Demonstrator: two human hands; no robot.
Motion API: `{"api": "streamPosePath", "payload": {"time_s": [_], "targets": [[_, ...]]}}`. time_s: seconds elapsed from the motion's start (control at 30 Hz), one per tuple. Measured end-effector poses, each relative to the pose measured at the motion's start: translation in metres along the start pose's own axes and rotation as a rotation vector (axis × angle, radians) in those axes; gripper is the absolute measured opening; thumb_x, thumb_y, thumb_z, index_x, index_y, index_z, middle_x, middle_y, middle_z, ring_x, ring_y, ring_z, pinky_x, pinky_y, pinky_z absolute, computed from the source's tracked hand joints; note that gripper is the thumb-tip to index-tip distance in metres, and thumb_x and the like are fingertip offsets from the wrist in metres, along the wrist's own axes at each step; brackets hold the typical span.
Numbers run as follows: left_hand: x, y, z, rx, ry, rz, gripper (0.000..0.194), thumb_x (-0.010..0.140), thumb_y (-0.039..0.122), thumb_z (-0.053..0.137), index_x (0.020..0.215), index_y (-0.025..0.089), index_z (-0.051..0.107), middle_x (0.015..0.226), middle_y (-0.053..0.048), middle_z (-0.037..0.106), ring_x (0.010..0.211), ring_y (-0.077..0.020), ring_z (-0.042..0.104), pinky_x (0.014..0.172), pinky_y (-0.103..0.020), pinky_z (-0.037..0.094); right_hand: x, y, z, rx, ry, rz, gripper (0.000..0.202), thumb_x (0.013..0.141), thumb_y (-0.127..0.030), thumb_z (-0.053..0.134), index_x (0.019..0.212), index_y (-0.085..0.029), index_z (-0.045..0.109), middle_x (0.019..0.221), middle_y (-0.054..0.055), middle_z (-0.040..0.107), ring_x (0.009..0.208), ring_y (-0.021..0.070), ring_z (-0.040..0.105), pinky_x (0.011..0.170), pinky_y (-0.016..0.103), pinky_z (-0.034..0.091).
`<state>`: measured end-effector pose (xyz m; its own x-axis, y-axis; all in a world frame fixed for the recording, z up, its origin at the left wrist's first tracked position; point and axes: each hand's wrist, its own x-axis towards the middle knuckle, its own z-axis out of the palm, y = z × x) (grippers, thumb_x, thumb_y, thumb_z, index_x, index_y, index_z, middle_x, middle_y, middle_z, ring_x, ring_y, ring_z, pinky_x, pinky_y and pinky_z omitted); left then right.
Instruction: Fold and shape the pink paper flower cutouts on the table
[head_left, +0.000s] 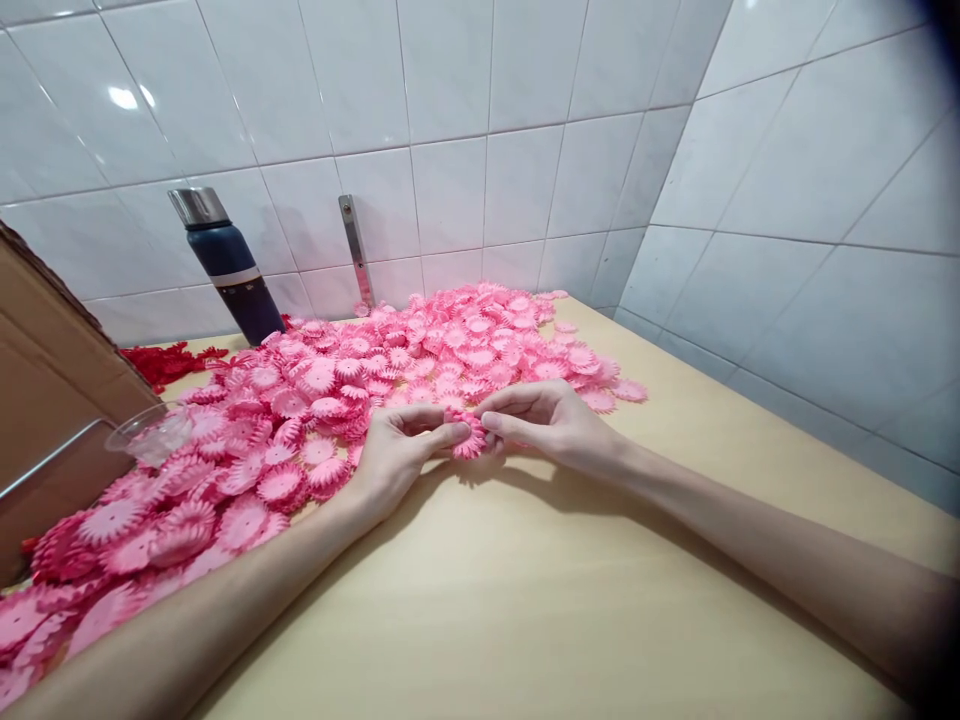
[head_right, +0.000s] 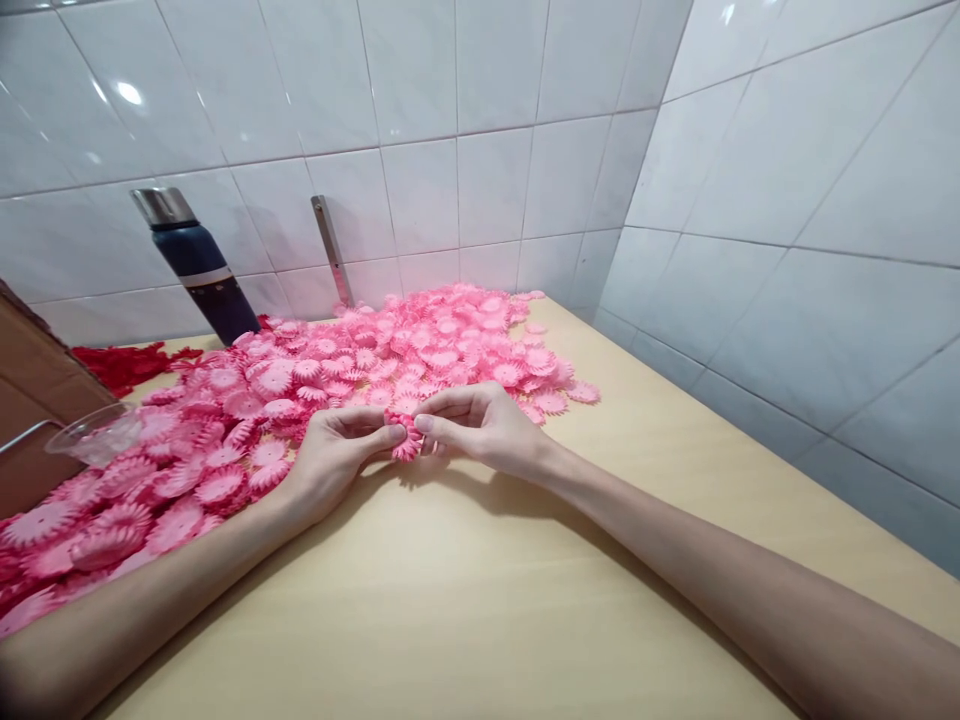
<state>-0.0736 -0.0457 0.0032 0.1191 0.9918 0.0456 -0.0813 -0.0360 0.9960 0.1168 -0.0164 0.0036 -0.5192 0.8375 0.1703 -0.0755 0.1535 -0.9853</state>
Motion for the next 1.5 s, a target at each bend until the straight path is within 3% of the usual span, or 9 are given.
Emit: {"api": "streamPosePath", "payload": {"time_s": [0.2, 0.4, 0.53, 0.67, 0.83, 1.03, 1.13, 1.37, 1.5], "targets": [[0.0029, -0.0020, -0.0016, 0.012, 0.002, 0.042, 0.024, 0.066, 0.032, 0.079, 0.064, 0.013, 0.066, 0.062, 0.001, 0.064, 0.062, -0.0122, 0.062, 0.065, -0.026, 0.055, -0.0005, 0.0063, 0.0003, 0.019, -0.001, -0.055, 0.032, 0.064, -0.026, 0.083, 0.093, -0.017, 0.073, 0.088, 0.006, 0.075, 0.081, 0.0203, 0.071, 0.071, 0.032, 0.058], [0.0005, 0.0020, -0.0004, -0.002, -0.106, 0.048, 0.034, 0.066, 0.026, 0.080, 0.098, 0.016, 0.073, 0.098, -0.007, 0.074, 0.089, -0.0217, 0.069, 0.084, -0.033, 0.055, 0.0014, 0.0033, 0.0013, -0.043, 0.060, -0.080, 0.024, 0.071, -0.031, 0.077, 0.090, -0.015, 0.074, 0.077, 0.005, 0.074, 0.070, 0.0167, 0.070, 0.065, 0.029, 0.058], [-0.0017, 0.0049, 0.0007, 0.108, -0.145, 0.061, 0.025, 0.071, 0.026, 0.076, 0.093, 0.014, 0.076, 0.092, -0.007, 0.076, 0.085, -0.0204, 0.069, 0.079, -0.027, 0.054, 0.0002, 0.0037, 0.0020, -0.035, 0.028, -0.080, 0.024, 0.073, -0.030, 0.076, 0.091, -0.016, 0.073, 0.084, 0.007, 0.074, 0.074, 0.0184, 0.071, 0.069, 0.032, 0.061], [-0.0007, 0.0028, 0.0002, 0.057, -0.086, 0.012, 0.023, 0.069, 0.026, 0.077, 0.089, 0.014, 0.076, 0.088, -0.007, 0.076, 0.080, -0.0193, 0.069, 0.075, -0.027, 0.054, -0.0016, 0.0061, 0.0022, -0.023, -0.007, -0.073, 0.026, 0.072, -0.030, 0.077, 0.093, -0.016, 0.073, 0.082, 0.007, 0.074, 0.077, 0.0207, 0.071, 0.072, 0.038, 0.062], [-0.0020, 0.0026, 0.0018, 0.122, -0.042, 0.042, 0.017, 0.070, 0.028, 0.076, 0.080, 0.014, 0.077, 0.077, -0.006, 0.076, 0.076, -0.0185, 0.069, 0.072, -0.025, 0.054, -0.0005, 0.0097, 0.0005, -0.083, 0.037, -0.111, 0.022, 0.072, -0.029, 0.077, 0.089, -0.016, 0.073, 0.078, 0.005, 0.072, 0.074, 0.0193, 0.070, 0.069, 0.035, 0.062], [-0.0048, 0.0072, 0.0043, 0.182, -0.117, 0.095, 0.025, 0.072, 0.029, 0.075, 0.092, 0.015, 0.076, 0.091, -0.007, 0.076, 0.085, -0.0226, 0.070, 0.076, -0.028, 0.055, -0.0003, 0.0069, 0.0002, -0.043, 0.030, -0.102, 0.026, 0.074, -0.032, 0.075, 0.094, -0.016, 0.073, 0.085, 0.006, 0.073, 0.078, 0.0196, 0.070, 0.074, 0.036, 0.062], [-0.0033, 0.0063, 0.0031, 0.144, -0.078, 0.120, 0.046, 0.063, 0.026, 0.081, 0.106, 0.016, 0.070, 0.098, -0.008, 0.075, 0.091, -0.0243, 0.070, 0.082, -0.033, 0.056, -0.0008, 0.0063, 0.0008, -0.013, 0.019, -0.090, 0.029, 0.073, -0.032, 0.076, 0.097, -0.017, 0.073, 0.087, 0.007, 0.073, 0.078, 0.0198, 0.071, 0.074, 0.036, 0.062], [-0.0036, 0.0021, 0.0024, 0.111, -0.099, 0.088, 0.060, 0.056, 0.024, 0.085, 0.113, 0.015, 0.066, 0.090, -0.008, 0.074, 0.087, -0.0256, 0.070, 0.082, -0.038, 0.057, -0.0004, 0.0068, 0.0029, -0.013, 0.063, -0.082, 0.027, 0.070, -0.033, 0.078, 0.090, -0.016, 0.073, 0.086, 0.007, 0.074, 0.075, 0.0207, 0.071, 0.068, 0.034, 0.062], [-0.0022, 0.0030, 0.0014, -0.033, -0.184, -0.022, 0.050, 0.073, 0.035, 0.074, 0.117, 0.015, 0.065, 0.098, -0.010, 0.073, 0.092, -0.0231, 0.070, 0.087, -0.037, 0.054, 0.0004, 0.0038, 0.0004, -0.011, 0.130, -0.067, 0.029, 0.068, -0.036, 0.079, 0.086, -0.014, 0.072, 0.081, 0.007, 0.074, 0.069, 0.0200, 0.071, 0.064, 0.034, 0.062]]}}
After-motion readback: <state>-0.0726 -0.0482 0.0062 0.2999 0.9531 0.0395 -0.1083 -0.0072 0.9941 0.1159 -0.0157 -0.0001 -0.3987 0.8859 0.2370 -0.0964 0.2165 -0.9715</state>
